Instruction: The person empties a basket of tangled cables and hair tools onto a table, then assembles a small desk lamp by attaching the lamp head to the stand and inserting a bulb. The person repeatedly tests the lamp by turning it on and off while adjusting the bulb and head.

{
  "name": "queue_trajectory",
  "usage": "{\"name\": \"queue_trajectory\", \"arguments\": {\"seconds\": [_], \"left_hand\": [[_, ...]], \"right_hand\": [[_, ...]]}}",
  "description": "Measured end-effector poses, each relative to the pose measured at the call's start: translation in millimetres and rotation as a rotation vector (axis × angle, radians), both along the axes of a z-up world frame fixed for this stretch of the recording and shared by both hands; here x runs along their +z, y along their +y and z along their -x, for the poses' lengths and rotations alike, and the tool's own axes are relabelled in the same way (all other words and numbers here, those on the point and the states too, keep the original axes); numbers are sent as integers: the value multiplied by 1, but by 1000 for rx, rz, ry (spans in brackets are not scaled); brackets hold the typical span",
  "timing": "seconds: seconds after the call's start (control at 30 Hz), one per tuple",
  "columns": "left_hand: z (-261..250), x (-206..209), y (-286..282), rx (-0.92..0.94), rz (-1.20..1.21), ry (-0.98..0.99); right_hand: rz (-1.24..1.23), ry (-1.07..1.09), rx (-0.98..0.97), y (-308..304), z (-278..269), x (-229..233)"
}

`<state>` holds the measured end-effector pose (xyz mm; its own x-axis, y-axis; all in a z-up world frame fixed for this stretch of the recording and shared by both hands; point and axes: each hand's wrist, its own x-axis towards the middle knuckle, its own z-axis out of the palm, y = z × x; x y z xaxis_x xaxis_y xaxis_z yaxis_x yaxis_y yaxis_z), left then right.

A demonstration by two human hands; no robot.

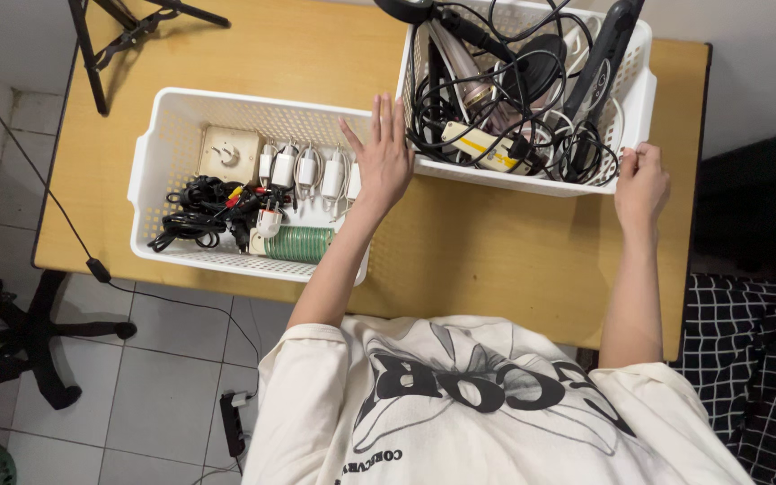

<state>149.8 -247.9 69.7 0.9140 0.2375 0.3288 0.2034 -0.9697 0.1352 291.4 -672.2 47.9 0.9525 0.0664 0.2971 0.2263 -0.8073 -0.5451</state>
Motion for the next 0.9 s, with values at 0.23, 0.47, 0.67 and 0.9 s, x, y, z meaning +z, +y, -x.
{"name": "queue_trajectory", "arguments": {"seconds": [0.23, 0.47, 0.67, 0.9], "left_hand": [[59, 12, -17, -113, 93, 41], [86, 29, -3, -171, 97, 46], [137, 37, 83, -97, 44, 18], [220, 65, 244, -10, 34, 78]], "right_hand": [[40, -22, 8, -18, 45, 2], [85, -82, -77, 25, 76, 38], [-62, -332, 107, 134, 146, 91], [-48, -198, 632, 315, 220, 85]]}}
